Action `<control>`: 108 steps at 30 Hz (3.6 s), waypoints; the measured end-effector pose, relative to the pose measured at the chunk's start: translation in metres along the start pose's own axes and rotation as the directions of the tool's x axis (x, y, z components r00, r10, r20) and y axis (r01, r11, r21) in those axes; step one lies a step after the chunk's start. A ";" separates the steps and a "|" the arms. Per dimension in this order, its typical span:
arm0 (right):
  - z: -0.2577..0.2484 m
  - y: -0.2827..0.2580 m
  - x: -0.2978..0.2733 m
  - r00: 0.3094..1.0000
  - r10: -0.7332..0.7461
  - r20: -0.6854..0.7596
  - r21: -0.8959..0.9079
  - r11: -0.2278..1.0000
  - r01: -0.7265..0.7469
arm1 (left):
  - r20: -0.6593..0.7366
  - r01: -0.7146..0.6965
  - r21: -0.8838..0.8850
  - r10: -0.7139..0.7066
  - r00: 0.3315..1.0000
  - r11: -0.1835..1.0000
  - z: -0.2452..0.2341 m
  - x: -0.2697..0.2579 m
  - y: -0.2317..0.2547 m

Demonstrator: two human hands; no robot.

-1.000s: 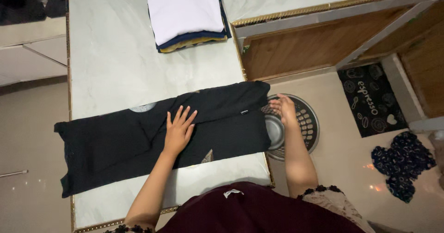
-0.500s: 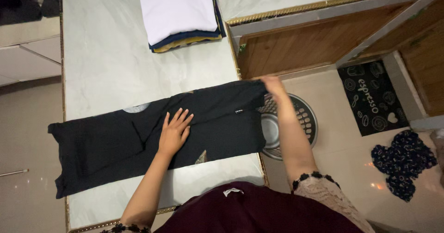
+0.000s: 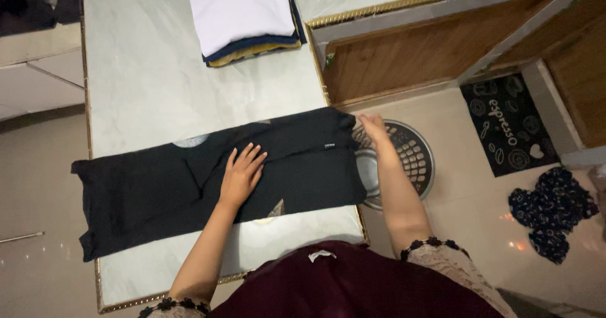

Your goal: The person folds a white t-shirt, a black t-shirt, and a yellow t-shirt one by one on a marble countertop. Each shirt is smoothed, folded into a compact rectangle, and stacked on top of the previous one.

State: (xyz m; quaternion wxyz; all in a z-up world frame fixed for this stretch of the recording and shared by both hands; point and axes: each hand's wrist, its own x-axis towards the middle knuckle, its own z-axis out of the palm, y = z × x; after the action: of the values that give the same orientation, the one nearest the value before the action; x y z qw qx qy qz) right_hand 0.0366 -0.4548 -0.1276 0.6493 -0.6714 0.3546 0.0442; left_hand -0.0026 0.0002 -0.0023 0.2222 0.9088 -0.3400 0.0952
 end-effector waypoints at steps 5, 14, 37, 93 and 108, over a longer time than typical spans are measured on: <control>-0.022 0.027 -0.041 0.678 -0.552 0.486 -0.172 0.700 0.693 | -0.140 0.031 -0.055 -0.038 0.989 0.998 -0.001 -0.006 0.004; -0.027 -0.025 -0.128 0.508 -0.835 0.213 -0.695 0.236 0.679 | -0.318 0.046 -0.108 -0.078 0.945 0.993 -0.019 -0.006 0.011; 0.023 -0.018 -0.029 0.749 -0.372 0.548 -0.087 0.866 0.493 | -0.101 0.360 0.034 -0.355 0.930 0.932 -0.018 -0.004 -0.100; 0.025 0.088 -0.131 0.873 0.217 0.436 0.190 0.926 -0.325 | 0.216 -0.295 -0.083 0.306 0.927 0.952 0.065 0.022 0.107; 0.008 -0.061 -0.216 0.795 -0.602 0.075 -0.240 0.763 0.601 | 0.219 0.262 -0.958 -0.300 0.928 0.113 0.050 -0.014 0.023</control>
State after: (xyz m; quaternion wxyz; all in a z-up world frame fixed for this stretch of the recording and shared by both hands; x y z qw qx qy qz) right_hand -0.0885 -0.3633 0.0347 0.5373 -0.8264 0.1144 -0.1239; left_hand -0.0272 -0.0307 -0.0437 0.7692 0.5985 -0.1398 -0.1747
